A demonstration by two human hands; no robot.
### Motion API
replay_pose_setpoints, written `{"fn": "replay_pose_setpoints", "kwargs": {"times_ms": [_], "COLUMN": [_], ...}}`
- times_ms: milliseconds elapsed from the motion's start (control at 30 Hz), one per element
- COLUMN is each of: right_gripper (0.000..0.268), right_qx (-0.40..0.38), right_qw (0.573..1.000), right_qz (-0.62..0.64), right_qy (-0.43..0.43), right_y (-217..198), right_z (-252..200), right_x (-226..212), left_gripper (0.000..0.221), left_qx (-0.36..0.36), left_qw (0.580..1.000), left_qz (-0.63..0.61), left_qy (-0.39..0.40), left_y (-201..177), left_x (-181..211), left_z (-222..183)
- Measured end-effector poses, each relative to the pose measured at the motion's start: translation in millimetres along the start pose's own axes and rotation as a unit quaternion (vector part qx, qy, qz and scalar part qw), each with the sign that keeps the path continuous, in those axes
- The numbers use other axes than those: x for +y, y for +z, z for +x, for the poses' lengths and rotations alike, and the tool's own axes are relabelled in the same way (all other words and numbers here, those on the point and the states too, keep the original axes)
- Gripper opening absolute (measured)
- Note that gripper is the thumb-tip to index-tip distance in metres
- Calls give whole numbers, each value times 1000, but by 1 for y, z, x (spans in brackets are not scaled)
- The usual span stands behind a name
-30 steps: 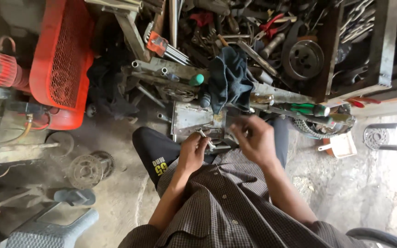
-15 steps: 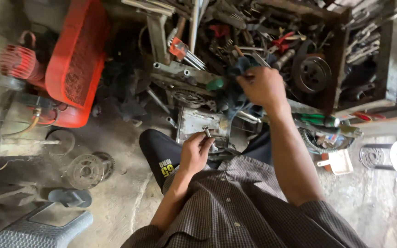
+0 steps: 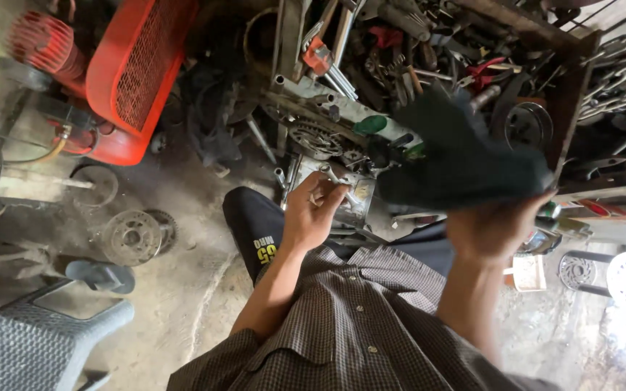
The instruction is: Cleaning and inspecting a motorcycle engine component using a cloth and a tool.
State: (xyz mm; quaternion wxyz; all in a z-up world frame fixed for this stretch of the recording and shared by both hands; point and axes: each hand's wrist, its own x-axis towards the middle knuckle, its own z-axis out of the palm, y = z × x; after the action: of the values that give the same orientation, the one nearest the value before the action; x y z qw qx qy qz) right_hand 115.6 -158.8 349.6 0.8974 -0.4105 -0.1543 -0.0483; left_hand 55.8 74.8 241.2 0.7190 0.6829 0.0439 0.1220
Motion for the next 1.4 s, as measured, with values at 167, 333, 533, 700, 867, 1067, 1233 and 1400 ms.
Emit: {"fn": "replay_pose_setpoints", "kwargs": {"times_ms": [167, 333, 533, 700, 867, 1067, 1233, 1400], "right_gripper": [49, 3, 19, 21, 15, 29, 36, 38], "right_qx": [14, -175, -256, -149, -146, 18, 76, 62], "right_qw": [908, 959, 893, 852, 799, 678, 447, 832], "right_qz": [-410, -210, -358, -502, -571, -614, -747, -460], "right_qy": [-91, -81, -93, -17, -121, -404, -486, -304], "right_y": [-73, 4, -12, -14, -40, -94, -47, -56], "right_z": [-80, -65, -75, -68, -59, 7, 37, 15], "right_x": [57, 50, 54, 54, 39, -24, -77, -56], "left_gripper": [20, 11, 10, 15, 37, 56, 51, 44], "left_qx": [-24, -13, 7, -29, -39, -85, -185, -157], "left_qw": [997, 999, 985, 962, 950, 970, 975, 984], "left_qz": [-57, 23, 89, 126, 185, 145, 125, 67], "left_qy": [-48, 21, 151, 242, 250, 173, -1, 56], "left_y": [16, 28, 29, 39, 50, 48, 62, 68], "left_x": [38, 40, 26, 51, 76, 46, 33, 22], "left_z": [-10, -21, -28, -26, -18, -11, -21, -34]}}
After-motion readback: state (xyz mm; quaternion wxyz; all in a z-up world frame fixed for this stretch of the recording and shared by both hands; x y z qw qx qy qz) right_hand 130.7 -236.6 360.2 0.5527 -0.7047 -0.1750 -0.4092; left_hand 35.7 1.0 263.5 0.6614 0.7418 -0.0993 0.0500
